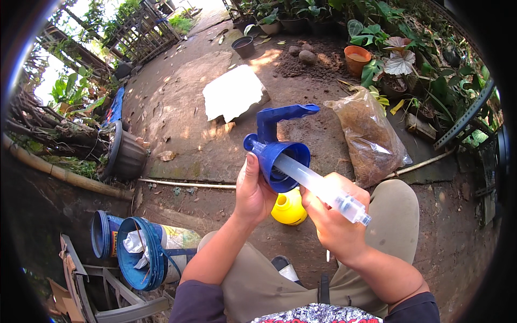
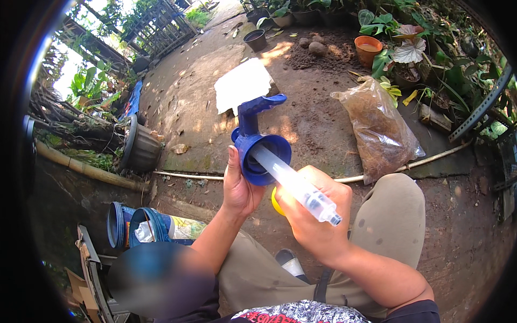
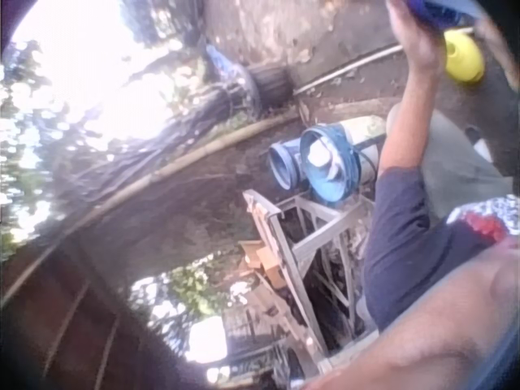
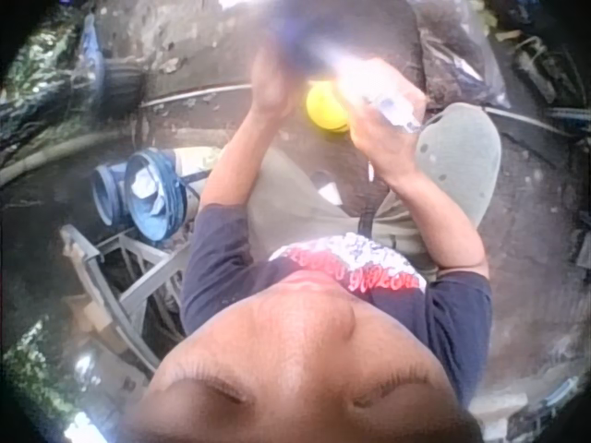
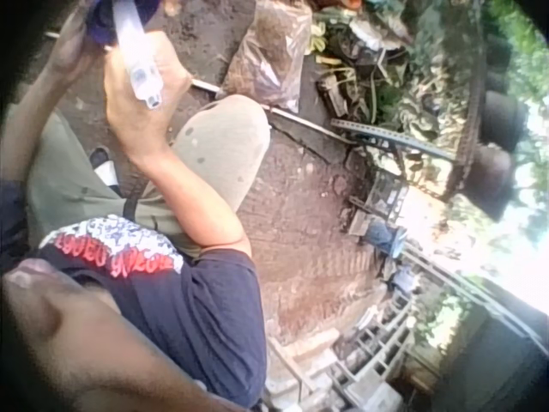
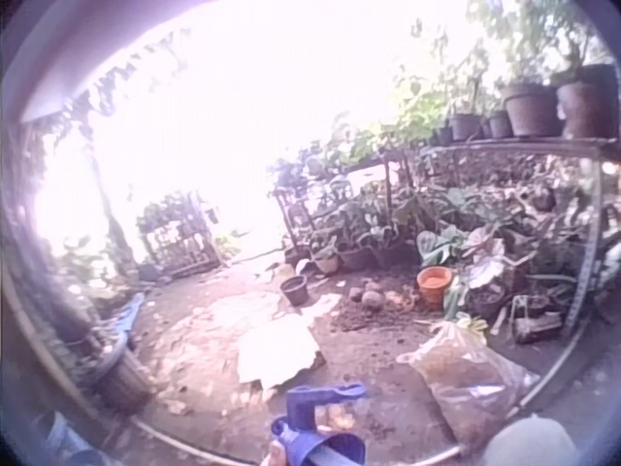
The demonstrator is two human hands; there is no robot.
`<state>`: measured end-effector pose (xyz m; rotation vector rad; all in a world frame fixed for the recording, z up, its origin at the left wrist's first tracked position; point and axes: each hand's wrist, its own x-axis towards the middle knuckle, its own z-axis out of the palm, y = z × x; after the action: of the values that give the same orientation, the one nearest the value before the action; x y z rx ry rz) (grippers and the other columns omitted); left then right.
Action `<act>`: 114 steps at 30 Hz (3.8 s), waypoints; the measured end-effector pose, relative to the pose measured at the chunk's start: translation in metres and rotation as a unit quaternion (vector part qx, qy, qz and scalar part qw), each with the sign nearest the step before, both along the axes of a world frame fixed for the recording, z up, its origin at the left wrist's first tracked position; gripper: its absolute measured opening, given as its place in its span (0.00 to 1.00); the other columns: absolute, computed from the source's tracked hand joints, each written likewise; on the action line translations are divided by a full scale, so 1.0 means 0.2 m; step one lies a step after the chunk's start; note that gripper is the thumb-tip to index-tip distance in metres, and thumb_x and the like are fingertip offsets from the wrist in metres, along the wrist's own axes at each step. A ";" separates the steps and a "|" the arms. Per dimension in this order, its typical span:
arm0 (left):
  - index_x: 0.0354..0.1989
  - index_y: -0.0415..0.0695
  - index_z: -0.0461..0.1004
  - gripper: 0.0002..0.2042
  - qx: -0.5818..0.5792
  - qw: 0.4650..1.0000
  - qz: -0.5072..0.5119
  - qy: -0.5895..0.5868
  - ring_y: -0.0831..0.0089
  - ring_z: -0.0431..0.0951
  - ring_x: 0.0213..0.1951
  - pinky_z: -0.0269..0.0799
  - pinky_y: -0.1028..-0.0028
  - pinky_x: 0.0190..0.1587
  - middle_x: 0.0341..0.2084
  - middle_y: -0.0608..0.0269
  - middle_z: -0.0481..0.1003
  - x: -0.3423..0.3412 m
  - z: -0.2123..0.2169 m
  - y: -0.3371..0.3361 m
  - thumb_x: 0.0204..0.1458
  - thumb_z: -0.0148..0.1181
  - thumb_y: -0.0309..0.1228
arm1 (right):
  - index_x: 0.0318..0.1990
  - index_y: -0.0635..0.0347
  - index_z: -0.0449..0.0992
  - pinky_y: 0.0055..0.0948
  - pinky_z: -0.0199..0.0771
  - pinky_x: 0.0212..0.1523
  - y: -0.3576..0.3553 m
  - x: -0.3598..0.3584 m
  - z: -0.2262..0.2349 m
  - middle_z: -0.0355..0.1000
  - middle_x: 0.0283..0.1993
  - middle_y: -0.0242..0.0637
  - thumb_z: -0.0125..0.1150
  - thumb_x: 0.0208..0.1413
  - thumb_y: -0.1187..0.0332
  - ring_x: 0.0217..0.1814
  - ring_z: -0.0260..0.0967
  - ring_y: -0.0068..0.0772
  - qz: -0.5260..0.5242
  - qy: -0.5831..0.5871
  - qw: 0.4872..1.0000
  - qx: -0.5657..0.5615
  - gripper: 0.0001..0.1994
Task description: The person assembles a manual garden sprayer by inserting a clear tube into a blue pump head, attaching the head to a yellow bottle, and tightening the connection. They then pump the handle to pressurize the unit and place it on a wooden bench.
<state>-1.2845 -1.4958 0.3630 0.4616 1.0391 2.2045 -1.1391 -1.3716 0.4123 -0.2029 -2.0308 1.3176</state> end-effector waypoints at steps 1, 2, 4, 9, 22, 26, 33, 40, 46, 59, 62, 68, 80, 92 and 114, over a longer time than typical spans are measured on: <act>0.64 0.40 0.65 0.30 0.002 1.000 0.003 -0.022 0.63 0.76 0.60 0.70 0.58 0.65 0.57 0.54 0.75 0.01 0.00 0.01 0.68 0.45 0.54 | 0.28 0.65 0.77 0.27 0.64 0.24 -0.01 0.00 0.01 0.69 0.22 0.35 0.65 0.49 0.80 0.21 0.65 0.24 0.000 -0.002 0.999 -0.040 0.03; 0.63 0.40 0.66 0.29 0.005 0.999 0.005 -0.044 0.64 0.76 0.59 0.71 0.59 0.65 0.57 0.55 0.75 0.01 0.00 0.01 0.68 0.44 0.54 | 0.27 0.65 0.76 0.26 0.64 0.24 -0.01 0.00 0.01 0.69 0.22 0.35 0.65 0.49 0.80 0.20 0.65 0.22 -0.001 -0.004 0.997 -0.080 0.04; 0.63 0.41 0.66 0.29 0.006 1.000 -0.005 -0.029 0.64 0.76 0.59 0.71 0.59 0.65 0.57 0.55 0.75 0.00 0.01 0.01 0.68 0.44 0.54 | 0.25 0.65 0.75 0.26 0.64 0.23 0.00 0.00 0.01 0.69 0.21 0.35 0.66 0.48 0.80 0.20 0.65 0.21 -0.001 0.008 0.997 -0.072 0.05; 0.63 0.41 0.66 0.28 0.017 0.999 -0.017 -0.043 0.64 0.76 0.59 0.71 0.60 0.65 0.57 0.54 0.75 0.00 0.02 0.00 0.68 0.44 0.53 | 0.25 0.65 0.74 0.27 0.65 0.23 0.01 -0.02 0.01 0.71 0.21 0.35 0.66 0.48 0.80 0.20 0.67 0.22 -0.001 0.039 0.998 -0.044 0.06; 0.62 0.40 0.65 0.28 0.001 0.999 0.026 -0.035 0.65 0.76 0.58 0.71 0.61 0.64 0.56 0.55 0.75 0.04 0.07 0.02 0.68 0.46 0.52 | 0.30 0.65 0.79 0.33 0.64 0.22 0.01 -0.02 -0.04 0.70 0.22 0.35 0.68 0.52 0.75 0.18 0.65 0.32 -0.023 -0.049 0.994 0.097 0.04; 0.63 0.40 0.64 0.28 0.021 0.999 0.018 -0.021 0.64 0.75 0.60 0.69 0.59 0.66 0.58 0.55 0.74 0.02 0.05 0.01 0.68 0.45 0.53 | 0.31 0.63 0.78 0.36 0.63 0.22 -0.05 -0.07 -0.11 0.66 0.21 0.36 0.69 0.50 0.74 0.18 0.63 0.36 -0.084 0.006 0.996 0.027 0.05; 0.63 0.45 0.67 0.26 0.104 0.994 -0.030 -0.033 0.66 0.74 0.62 0.70 0.62 0.67 0.60 0.59 0.74 0.05 0.09 0.00 0.70 0.41 0.52 | 0.29 0.63 0.77 0.36 0.64 0.22 0.01 -0.01 0.01 0.65 0.22 0.38 0.69 0.49 0.75 0.18 0.65 0.38 -0.072 -0.006 0.993 0.092 0.05; 0.63 0.45 0.68 0.26 0.104 0.994 -0.031 -0.030 0.67 0.73 0.63 0.69 0.63 0.67 0.60 0.60 0.74 0.05 0.08 0.01 0.70 0.41 0.52 | 0.28 0.64 0.77 0.31 0.63 0.19 -0.03 -0.04 -0.08 0.67 0.21 0.37 0.71 0.50 0.77 0.17 0.66 0.32 -0.055 0.037 0.997 -0.035 0.06; 0.63 0.44 0.68 0.27 0.099 0.993 -0.030 -0.050 0.67 0.73 0.63 0.68 0.64 0.67 0.60 0.60 0.74 0.06 0.07 0.00 0.70 0.40 0.53 | 0.31 0.62 0.78 0.32 0.66 0.21 -0.04 -0.06 -0.10 0.71 0.23 0.36 0.73 0.48 0.76 0.19 0.69 0.33 -0.059 0.068 0.996 -0.015 0.07; 0.63 0.44 0.69 0.27 0.110 0.991 -0.030 -0.074 0.64 0.73 0.62 0.67 0.59 0.68 0.60 0.59 0.74 0.05 0.03 -0.01 0.70 0.40 0.53 | 0.41 0.60 0.86 0.31 0.79 0.33 -0.03 -0.02 -0.01 0.81 0.34 0.38 0.75 0.41 0.80 0.33 0.80 0.37 -0.083 0.080 0.975 0.190 0.15; 0.63 0.44 0.68 0.27 0.112 0.990 -0.041 -0.073 0.63 0.74 0.62 0.68 0.58 0.67 0.60 0.57 0.74 0.04 0.03 -0.01 0.70 0.38 0.53 | 0.42 0.59 0.86 0.31 0.75 0.30 -0.03 -0.02 -0.02 0.78 0.30 0.33 0.76 0.40 0.79 0.30 0.77 0.34 -0.089 0.099 0.965 0.226 0.17; 0.64 0.43 0.68 0.28 0.106 0.990 -0.045 -0.083 0.63 0.75 0.61 0.69 0.58 0.67 0.59 0.56 0.75 0.05 0.03 -0.01 0.70 0.37 0.53 | 0.39 0.54 0.86 0.27 0.75 0.29 -0.03 -0.02 -0.04 0.76 0.28 0.21 0.75 0.40 0.70 0.30 0.76 0.25 -0.123 0.094 0.942 0.297 0.14; 0.63 0.44 0.69 0.27 0.133 0.986 -0.059 -0.078 0.64 0.74 0.62 0.68 0.59 0.67 0.59 0.57 0.75 0.05 0.05 -0.01 0.70 0.39 0.53 | 0.40 0.55 0.85 0.29 0.74 0.29 -0.03 -0.02 -0.04 0.80 0.34 0.29 0.75 0.41 0.70 0.30 0.77 0.29 -0.116 0.093 0.945 0.290 0.15; 0.64 0.44 0.67 0.29 0.090 0.993 -0.040 -0.060 0.63 0.72 0.63 0.65 0.58 0.69 0.61 0.59 0.73 0.04 0.05 -0.01 0.68 0.41 0.55 | 0.43 0.59 0.85 0.31 0.78 0.32 -0.02 0.00 -0.05 0.81 0.34 0.40 0.74 0.46 0.77 0.30 0.79 0.37 -0.064 0.051 0.985 0.155 0.14; 0.68 0.42 0.61 0.34 0.030 0.998 -0.027 0.057 0.63 0.70 0.65 0.64 0.59 0.69 0.63 0.57 0.70 0.08 0.03 0.05 0.66 0.42 0.58 | 0.44 0.63 0.82 0.30 0.74 0.33 0.02 -0.01 -0.08 0.78 0.32 0.41 0.66 0.54 0.74 0.30 0.77 0.34 -0.053 0.016 0.996 0.064 0.10</act>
<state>-1.2681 -1.4851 0.3698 0.6409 1.0089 2.1881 -1.1413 -1.3667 0.3961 -0.2260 -2.0402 1.1158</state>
